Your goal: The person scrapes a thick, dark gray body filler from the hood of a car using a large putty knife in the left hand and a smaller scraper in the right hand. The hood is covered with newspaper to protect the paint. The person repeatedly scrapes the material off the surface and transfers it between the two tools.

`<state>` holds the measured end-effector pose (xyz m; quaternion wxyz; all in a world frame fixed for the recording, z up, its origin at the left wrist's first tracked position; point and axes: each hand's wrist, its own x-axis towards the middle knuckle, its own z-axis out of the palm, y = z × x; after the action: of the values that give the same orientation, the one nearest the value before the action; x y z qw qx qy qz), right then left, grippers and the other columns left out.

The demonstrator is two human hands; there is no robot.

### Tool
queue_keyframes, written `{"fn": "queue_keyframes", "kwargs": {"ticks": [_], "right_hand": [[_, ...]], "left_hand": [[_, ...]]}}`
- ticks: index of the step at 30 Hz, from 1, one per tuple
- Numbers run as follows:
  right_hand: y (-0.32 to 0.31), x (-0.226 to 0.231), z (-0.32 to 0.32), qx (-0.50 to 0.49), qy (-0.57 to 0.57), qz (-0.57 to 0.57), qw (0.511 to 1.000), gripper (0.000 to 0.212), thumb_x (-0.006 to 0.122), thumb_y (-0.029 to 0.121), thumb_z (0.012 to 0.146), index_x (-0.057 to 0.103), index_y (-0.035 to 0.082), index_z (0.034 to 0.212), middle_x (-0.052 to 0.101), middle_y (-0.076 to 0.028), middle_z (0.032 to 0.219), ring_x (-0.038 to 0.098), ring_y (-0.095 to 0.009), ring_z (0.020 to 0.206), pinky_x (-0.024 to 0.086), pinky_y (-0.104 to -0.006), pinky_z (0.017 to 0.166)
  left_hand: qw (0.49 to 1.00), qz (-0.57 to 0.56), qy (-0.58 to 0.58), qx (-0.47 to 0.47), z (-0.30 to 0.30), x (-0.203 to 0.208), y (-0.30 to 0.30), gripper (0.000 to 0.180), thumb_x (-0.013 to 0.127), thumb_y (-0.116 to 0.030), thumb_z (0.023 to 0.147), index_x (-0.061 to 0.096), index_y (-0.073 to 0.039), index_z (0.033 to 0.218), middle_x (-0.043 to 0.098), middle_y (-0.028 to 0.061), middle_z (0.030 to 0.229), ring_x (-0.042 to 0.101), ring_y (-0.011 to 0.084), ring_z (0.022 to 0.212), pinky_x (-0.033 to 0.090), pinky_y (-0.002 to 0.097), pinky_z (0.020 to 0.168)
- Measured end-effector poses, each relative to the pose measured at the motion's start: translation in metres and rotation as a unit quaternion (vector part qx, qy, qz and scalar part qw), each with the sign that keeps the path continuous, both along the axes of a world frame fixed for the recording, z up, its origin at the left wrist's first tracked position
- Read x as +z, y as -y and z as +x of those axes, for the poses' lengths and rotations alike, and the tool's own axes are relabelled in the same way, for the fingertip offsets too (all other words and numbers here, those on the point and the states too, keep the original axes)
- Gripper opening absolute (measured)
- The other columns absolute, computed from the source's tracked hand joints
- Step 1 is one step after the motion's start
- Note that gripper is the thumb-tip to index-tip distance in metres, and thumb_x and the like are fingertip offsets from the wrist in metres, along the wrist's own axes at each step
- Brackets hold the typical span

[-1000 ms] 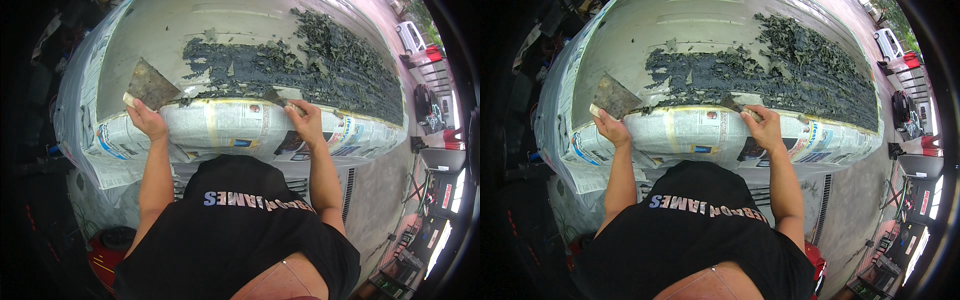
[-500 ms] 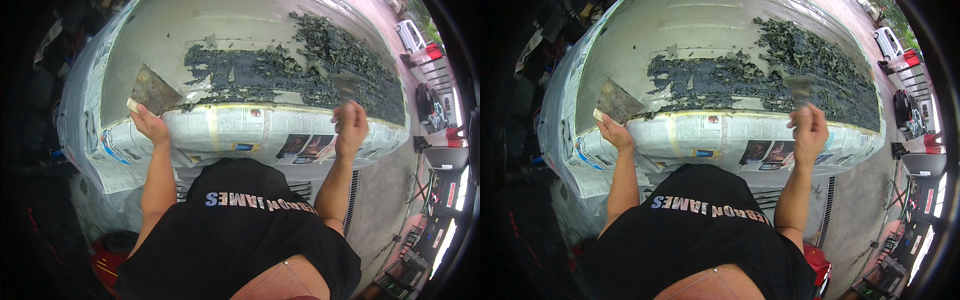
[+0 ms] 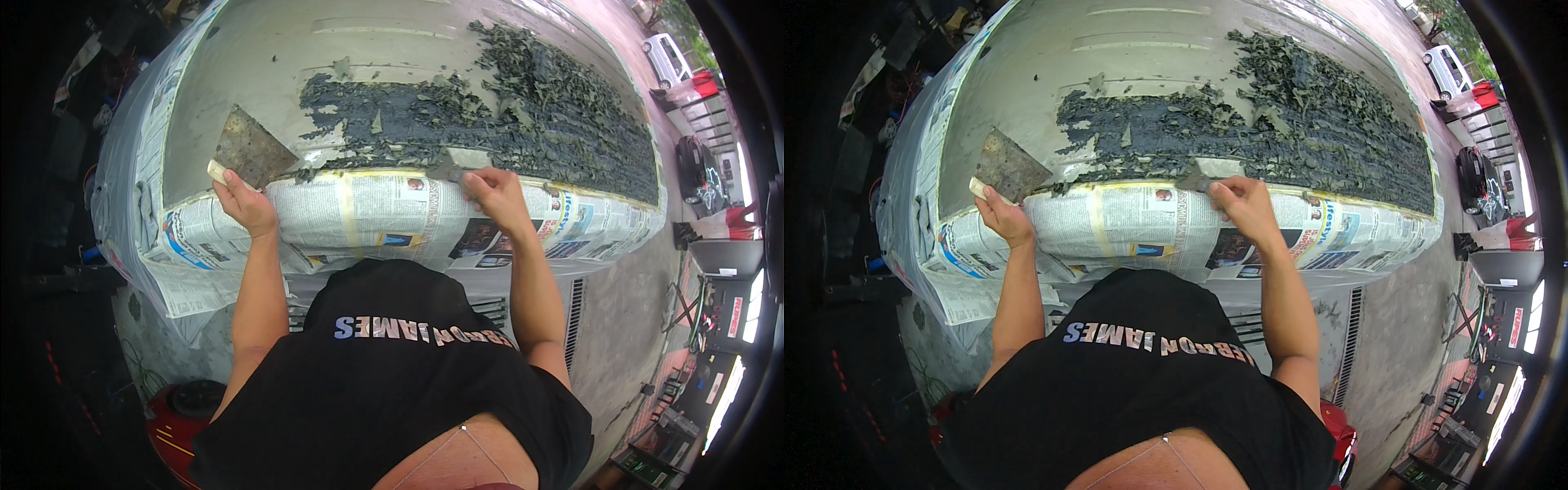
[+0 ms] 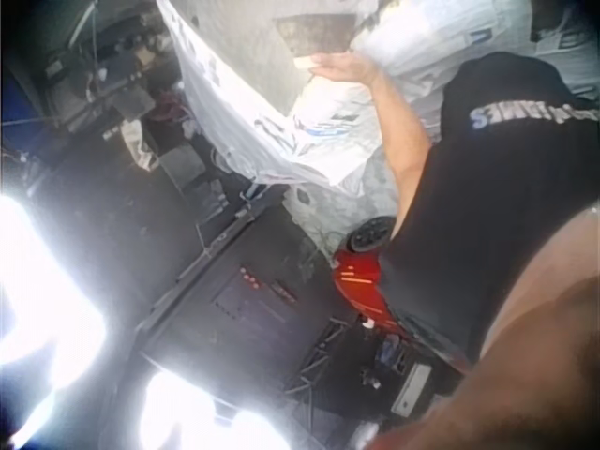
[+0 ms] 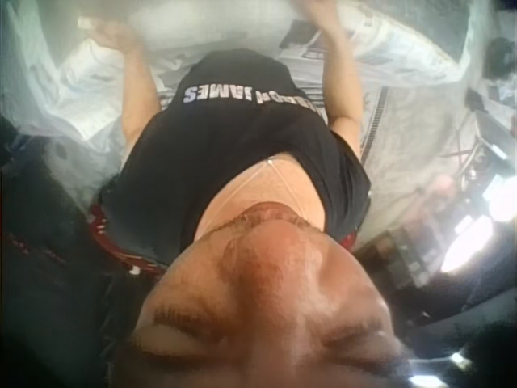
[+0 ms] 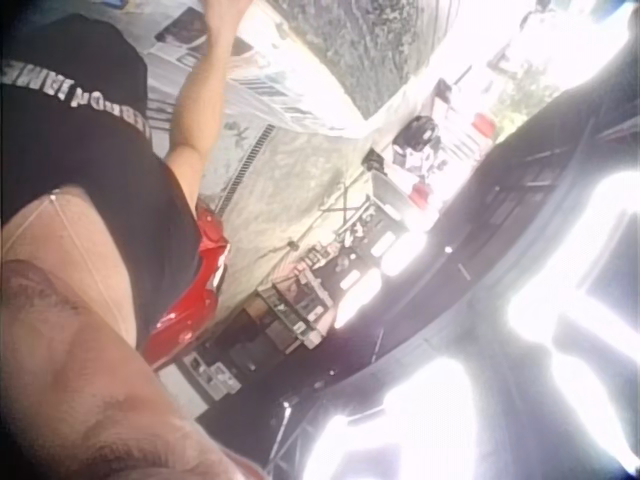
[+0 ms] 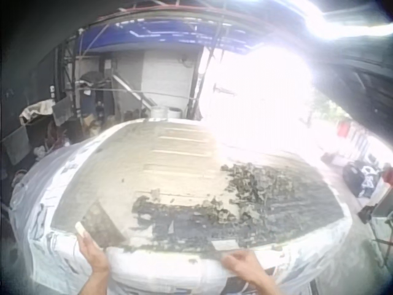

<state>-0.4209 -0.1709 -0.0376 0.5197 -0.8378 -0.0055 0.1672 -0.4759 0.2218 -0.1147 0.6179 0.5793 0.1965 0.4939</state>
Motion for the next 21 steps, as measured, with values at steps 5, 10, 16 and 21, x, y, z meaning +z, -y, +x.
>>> {"fn": "queue_keyframes", "kwargs": {"ticks": [5, 10, 16, 21], "right_hand": [[-0.048, 0.012, 0.017, 0.0, 0.046, 0.05, 0.998, 0.03, 0.067, 0.027, 0.096, 0.071, -0.003, 0.098, 0.07, -0.008, 0.073, 0.059, -0.01, 0.057, 0.047, -0.0257, 0.053], [-0.019, 0.047, 0.038, -0.102, 0.108, 0.094, 0.984, 0.028, 0.069, 0.024, 0.095, 0.067, -0.002, 0.104, 0.07, -0.006, 0.079, 0.059, -0.009, 0.061, 0.042, -0.0235, 0.05], [0.044, 0.034, 0.011, -0.078, 0.046, -0.031, 0.995, 0.031, 0.074, 0.023, 0.09, 0.07, -0.001, 0.109, 0.068, -0.002, 0.082, 0.059, -0.007, 0.066, 0.037, -0.0211, 0.049], [0.043, 0.013, -0.005, -0.075, 0.047, 0.026, 0.996, 0.028, 0.074, 0.017, 0.089, 0.073, -0.006, 0.105, 0.069, -0.005, 0.082, 0.061, -0.01, 0.068, 0.048, -0.0259, 0.061]], "left_hand": [[1.0, 0.0, -0.007, -0.01, 0.0, -0.002, -0.001, 0.035, 0.042, -0.03, 0.11, 0.054, 0.003, 0.119, 0.056, 0.0077, 0.108, 0.051, 0.0161, 0.096, 0.042, 0.0307, 0.088], [1.0, -0.011, -0.008, -0.006, 0.0, -0.009, -0.007, 0.037, 0.042, -0.03, 0.11, 0.053, 0.004, 0.122, 0.056, 0.0091, 0.11, 0.051, 0.0177, 0.098, 0.042, 0.0321, 0.091], [1.0, -0.007, 0.0, -0.004, -0.001, -0.001, -0.001, 0.038, 0.041, -0.029, 0.11, 0.053, 0.004, 0.124, 0.057, 0.0096, 0.112, 0.052, 0.0179, 0.1, 0.042, 0.032, 0.092], [1.0, -0.013, 0.001, -0.02, -0.003, 0.006, 0.003, 0.036, 0.041, -0.028, 0.11, 0.052, 0.004, 0.123, 0.057, 0.0087, 0.111, 0.053, 0.0166, 0.099, 0.042, 0.0309, 0.09]]}}
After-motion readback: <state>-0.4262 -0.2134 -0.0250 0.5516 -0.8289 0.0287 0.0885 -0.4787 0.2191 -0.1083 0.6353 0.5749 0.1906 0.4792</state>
